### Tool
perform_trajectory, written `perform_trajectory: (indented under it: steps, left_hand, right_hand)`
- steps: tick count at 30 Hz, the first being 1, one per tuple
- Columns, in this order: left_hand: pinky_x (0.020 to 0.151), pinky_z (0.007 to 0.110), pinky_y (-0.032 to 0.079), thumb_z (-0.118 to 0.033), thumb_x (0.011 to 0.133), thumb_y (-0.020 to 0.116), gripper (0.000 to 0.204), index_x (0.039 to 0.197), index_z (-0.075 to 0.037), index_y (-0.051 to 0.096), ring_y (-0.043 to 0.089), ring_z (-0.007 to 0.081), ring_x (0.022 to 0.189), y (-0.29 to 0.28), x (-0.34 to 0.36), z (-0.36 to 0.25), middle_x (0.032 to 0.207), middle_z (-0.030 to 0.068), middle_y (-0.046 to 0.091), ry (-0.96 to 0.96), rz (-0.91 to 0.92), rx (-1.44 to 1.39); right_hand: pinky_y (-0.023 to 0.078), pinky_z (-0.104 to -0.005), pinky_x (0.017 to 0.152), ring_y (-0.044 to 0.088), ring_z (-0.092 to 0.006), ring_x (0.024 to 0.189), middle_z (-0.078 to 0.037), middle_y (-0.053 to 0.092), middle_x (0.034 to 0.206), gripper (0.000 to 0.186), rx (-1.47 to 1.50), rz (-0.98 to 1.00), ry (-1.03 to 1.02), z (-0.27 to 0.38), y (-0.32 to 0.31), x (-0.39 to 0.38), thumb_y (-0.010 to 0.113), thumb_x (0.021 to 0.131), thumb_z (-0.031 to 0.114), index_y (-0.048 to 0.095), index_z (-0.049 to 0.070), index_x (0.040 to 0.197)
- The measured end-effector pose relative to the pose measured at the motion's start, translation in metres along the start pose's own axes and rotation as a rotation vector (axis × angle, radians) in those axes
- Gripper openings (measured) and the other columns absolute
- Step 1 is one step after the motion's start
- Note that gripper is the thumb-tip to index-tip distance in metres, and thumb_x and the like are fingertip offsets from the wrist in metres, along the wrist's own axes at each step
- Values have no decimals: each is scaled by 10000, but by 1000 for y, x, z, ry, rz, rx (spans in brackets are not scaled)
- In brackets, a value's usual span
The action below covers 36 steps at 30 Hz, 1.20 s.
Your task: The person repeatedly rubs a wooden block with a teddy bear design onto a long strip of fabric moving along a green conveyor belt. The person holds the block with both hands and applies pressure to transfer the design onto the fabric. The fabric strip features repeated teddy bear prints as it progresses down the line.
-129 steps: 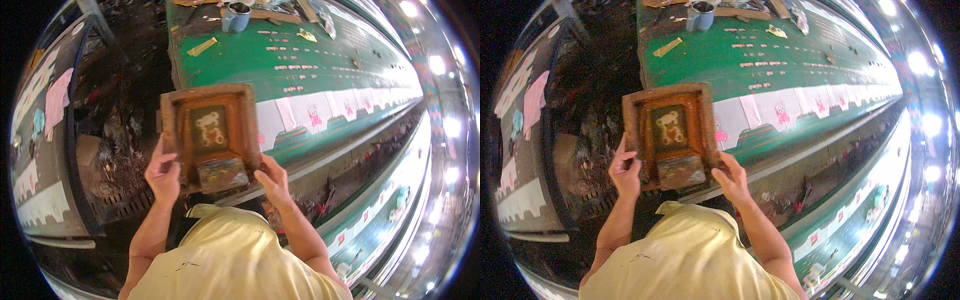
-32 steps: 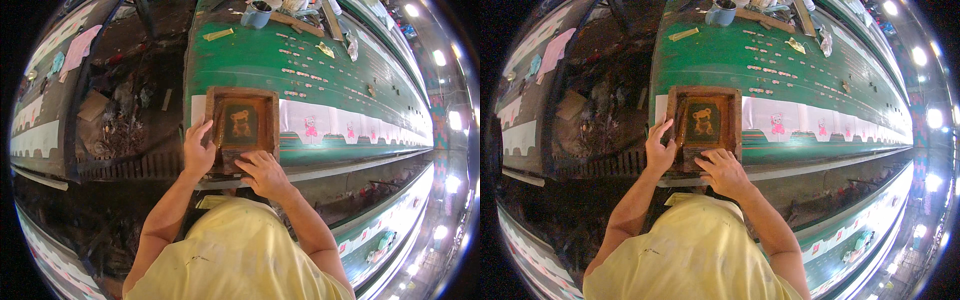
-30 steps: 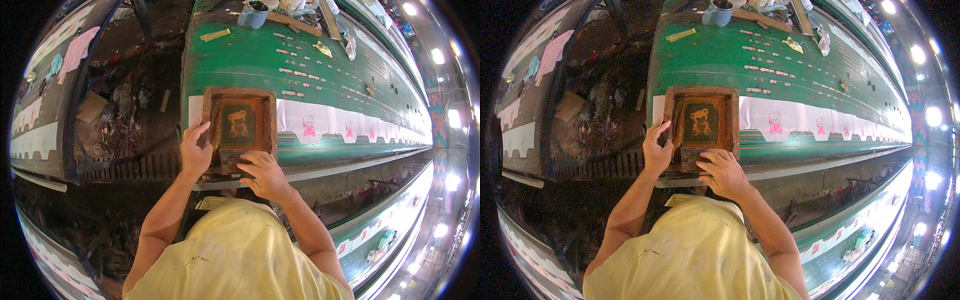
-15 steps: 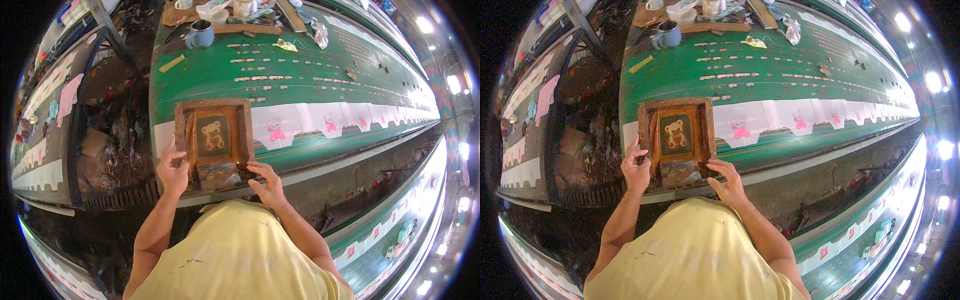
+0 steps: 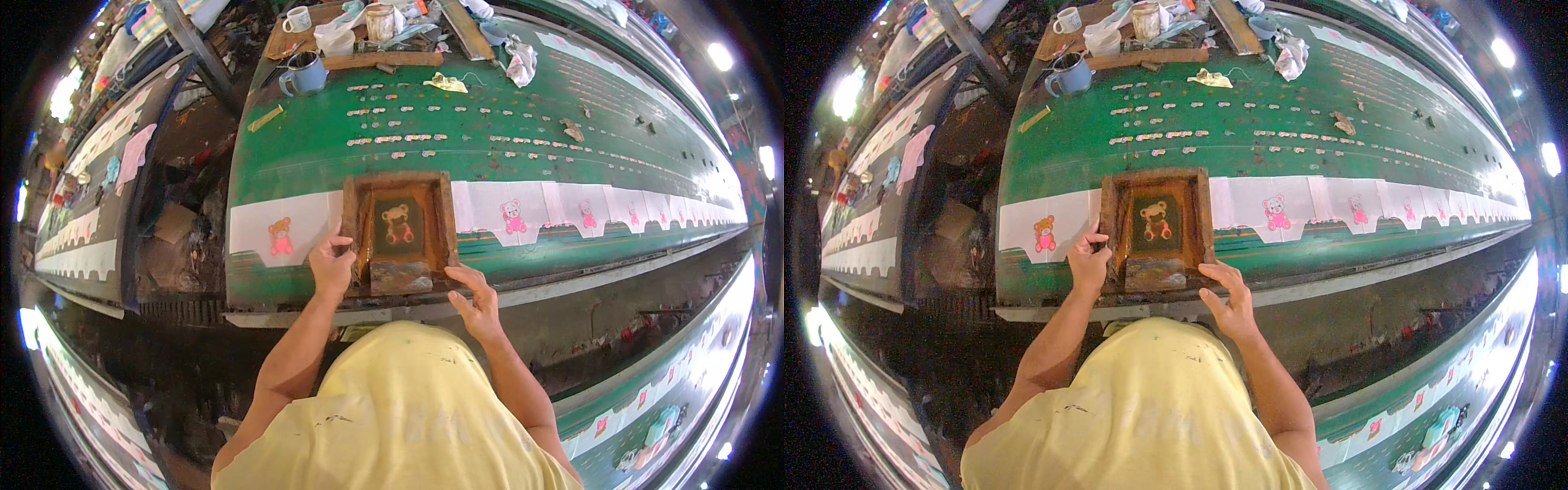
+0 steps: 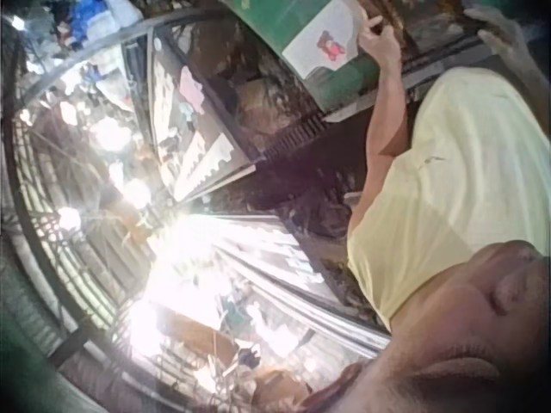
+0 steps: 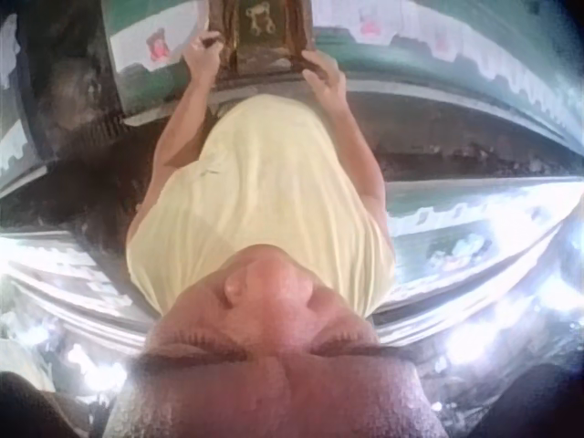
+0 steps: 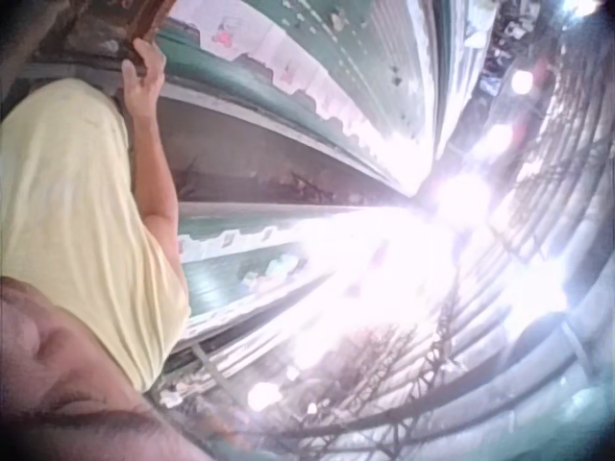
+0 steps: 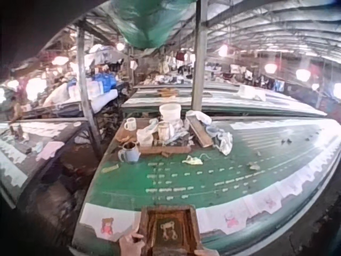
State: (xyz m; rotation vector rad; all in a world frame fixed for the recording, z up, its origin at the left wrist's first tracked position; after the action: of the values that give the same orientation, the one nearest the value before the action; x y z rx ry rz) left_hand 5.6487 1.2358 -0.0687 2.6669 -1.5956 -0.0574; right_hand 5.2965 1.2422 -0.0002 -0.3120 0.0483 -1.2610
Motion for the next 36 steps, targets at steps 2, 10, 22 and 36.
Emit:
perform_trajectory:
  steps: [2, 10, 22, 36]
  left_hand:
    - [1263, 414, 450, 144, 835, 698, 233, 1033, 29, 741, 606, 310, 1530, 2, -1, -1, 1681, 304, 591, -40, -29, -14]
    - [1154, 358, 494, 161, 817, 700, 250, 996, -13, 713, 680, 240, 1385, -10, 1, 13, 1571, 209, 706, -60, -26, 2]
    - [1169, 367, 496, 106, 828, 745, 149, 926, 0, 707, 672, 264, 1431, 2, -2, 5, 1622, 283, 660, 5, -54, 78]
    - [1020, 340, 533, 70, 907, 776, 171, 1062, -1, 763, 702, 164, 1108, 3, -5, 1, 1203, 97, 776, -87, -2, 86]
  right_hand:
    - [421, -489, 1288, 593, -349, 1519, -174, 755, 1482, 454, -4, 29, 7, 1, -7, -2, 814, 1005, 172, 777, 32, 1436]
    - [540, -506, 1157, 679, -392, 1363, -160, 781, 1381, 375, -208, -12, -111, 18, -7, 11, 836, 956, 46, 801, 54, 1330]
    - [532, -514, 1080, 669, -365, 1297, -145, 724, 1376, 531, -674, 466, -501, 64, 52, 49, 880, 873, 160, 765, 79, 1386]
    - [582, -525, 1096, 728, -397, 1228, -196, 809, 1282, 472, -769, 592, -345, 69, 48, 150, 650, 879, -12, 766, 46, 1333]
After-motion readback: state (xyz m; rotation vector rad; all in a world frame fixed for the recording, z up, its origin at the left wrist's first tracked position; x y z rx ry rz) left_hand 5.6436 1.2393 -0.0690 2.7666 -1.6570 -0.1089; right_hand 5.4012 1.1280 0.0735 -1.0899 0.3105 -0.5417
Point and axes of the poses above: each hand's wrist, its own x-axis towards the middle knuckle, its own y-axis out of the palm, z = x × y, the point moved 4 cm from there along x, towards the middle knuckle
